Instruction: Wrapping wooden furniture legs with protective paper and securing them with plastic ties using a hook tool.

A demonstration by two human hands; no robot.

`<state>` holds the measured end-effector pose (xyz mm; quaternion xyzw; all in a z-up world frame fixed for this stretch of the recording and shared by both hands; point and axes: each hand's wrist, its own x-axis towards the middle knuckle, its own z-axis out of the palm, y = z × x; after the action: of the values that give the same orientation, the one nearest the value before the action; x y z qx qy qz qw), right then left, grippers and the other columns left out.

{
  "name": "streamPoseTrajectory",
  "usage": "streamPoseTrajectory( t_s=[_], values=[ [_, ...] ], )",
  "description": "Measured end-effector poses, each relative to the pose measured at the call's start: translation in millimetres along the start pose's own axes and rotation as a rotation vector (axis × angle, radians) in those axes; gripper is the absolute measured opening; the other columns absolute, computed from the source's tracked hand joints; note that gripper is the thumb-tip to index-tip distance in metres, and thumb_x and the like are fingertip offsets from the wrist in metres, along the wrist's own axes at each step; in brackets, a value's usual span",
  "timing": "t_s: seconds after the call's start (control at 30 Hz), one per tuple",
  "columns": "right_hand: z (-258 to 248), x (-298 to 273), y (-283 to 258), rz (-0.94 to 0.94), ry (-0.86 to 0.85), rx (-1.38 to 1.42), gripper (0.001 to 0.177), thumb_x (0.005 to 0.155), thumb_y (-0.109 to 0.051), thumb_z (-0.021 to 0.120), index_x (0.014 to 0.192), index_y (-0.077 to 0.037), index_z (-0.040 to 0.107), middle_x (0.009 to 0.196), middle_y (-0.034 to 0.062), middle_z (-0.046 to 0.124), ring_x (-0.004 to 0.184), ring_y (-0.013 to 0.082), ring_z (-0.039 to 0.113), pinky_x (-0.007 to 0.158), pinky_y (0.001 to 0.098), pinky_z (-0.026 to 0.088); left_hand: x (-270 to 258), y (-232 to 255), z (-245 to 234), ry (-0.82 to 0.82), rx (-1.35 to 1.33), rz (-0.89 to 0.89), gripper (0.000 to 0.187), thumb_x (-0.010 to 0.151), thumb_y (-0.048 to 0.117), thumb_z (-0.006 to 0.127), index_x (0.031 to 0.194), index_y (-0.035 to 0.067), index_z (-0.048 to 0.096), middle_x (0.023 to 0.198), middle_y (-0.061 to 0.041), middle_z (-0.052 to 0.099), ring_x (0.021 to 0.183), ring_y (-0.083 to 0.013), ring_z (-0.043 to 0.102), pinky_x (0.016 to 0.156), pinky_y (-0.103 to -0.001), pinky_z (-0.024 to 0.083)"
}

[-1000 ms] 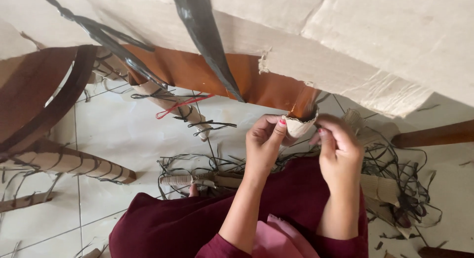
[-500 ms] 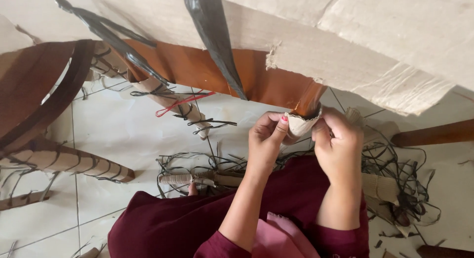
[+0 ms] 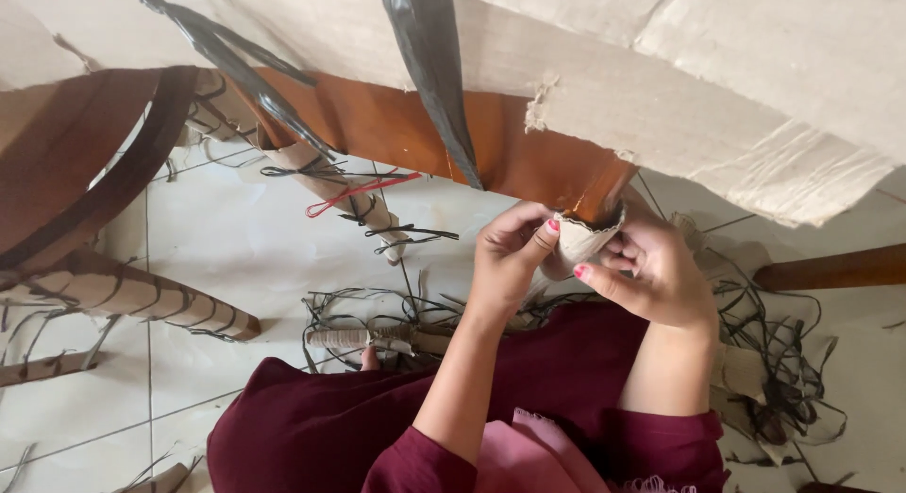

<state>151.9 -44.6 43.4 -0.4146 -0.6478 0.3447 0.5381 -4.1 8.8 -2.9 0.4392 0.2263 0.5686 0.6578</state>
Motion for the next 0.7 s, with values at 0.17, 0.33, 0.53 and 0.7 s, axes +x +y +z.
streamPoseTrajectory(
  t_s=[0.17, 0.33, 0.53, 0.7],
  values=[
    [21.5, 10.4, 2.1, -0.049, 0.244, -0.052, 0.02, 0.089, -0.004, 0.079, 0.1, 0.001, 0.063, 0.076, 0.0004, 0.043, 0.062, 0.0012, 0.05, 0.048, 0.0186, 0.047, 8.5, -5.3, -5.2, 0.013, 0.097, 0.161, 0.011, 0.09, 0.008, 0.081, 0.098, 0.001, 0.077, 0.092, -0.012, 0.072, 0.084, -0.0129, 0.066, 0.075, -0.028, 0.055],
    [38.3, 2.0, 30.1, -0.126, 0.463, -0.147, 0.024, 0.088, -0.006, 0.083, 0.098, 0.004, 0.064, 0.084, 0.0089, 0.049, 0.072, 0.0065, 0.057, 0.056, 0.0252, 0.052, 2.7, -8.1, 3.2, 0.088, 0.038, 0.263, 0.013, 0.094, 0.008, 0.076, 0.1, -0.002, 0.07, 0.096, -0.012, 0.066, 0.089, -0.0155, 0.062, 0.08, -0.032, 0.056],
    [52.7, 5.8, 32.6, -0.365, 0.666, -0.407, 0.028, 0.085, -0.001, 0.087, 0.098, 0.011, 0.066, 0.088, 0.0163, 0.051, 0.066, 0.0204, 0.06, 0.057, 0.0306, 0.053, -10.0, -8.1, 9.1, 0.172, 0.076, 0.408, 0.01, 0.098, 0.006, 0.071, 0.096, -0.003, 0.066, 0.093, -0.011, 0.061, 0.091, -0.0202, 0.062, 0.082, -0.034, 0.053],
    [56.7, 7.3, 28.7, -0.466, 0.773, -0.616, 0.037, 0.086, -0.008, 0.091, 0.104, 0.013, 0.066, 0.091, 0.0207, 0.053, 0.072, 0.0292, 0.063, 0.062, 0.0365, 0.056, -23.3, 5.6, 11.8, 0.153, 0.138, 0.478, 0.01, 0.098, 0.006, 0.07, 0.093, -0.002, 0.066, 0.095, -0.016, 0.067, 0.1, -0.0291, 0.07, 0.091, -0.041, 0.056]
  ],
)
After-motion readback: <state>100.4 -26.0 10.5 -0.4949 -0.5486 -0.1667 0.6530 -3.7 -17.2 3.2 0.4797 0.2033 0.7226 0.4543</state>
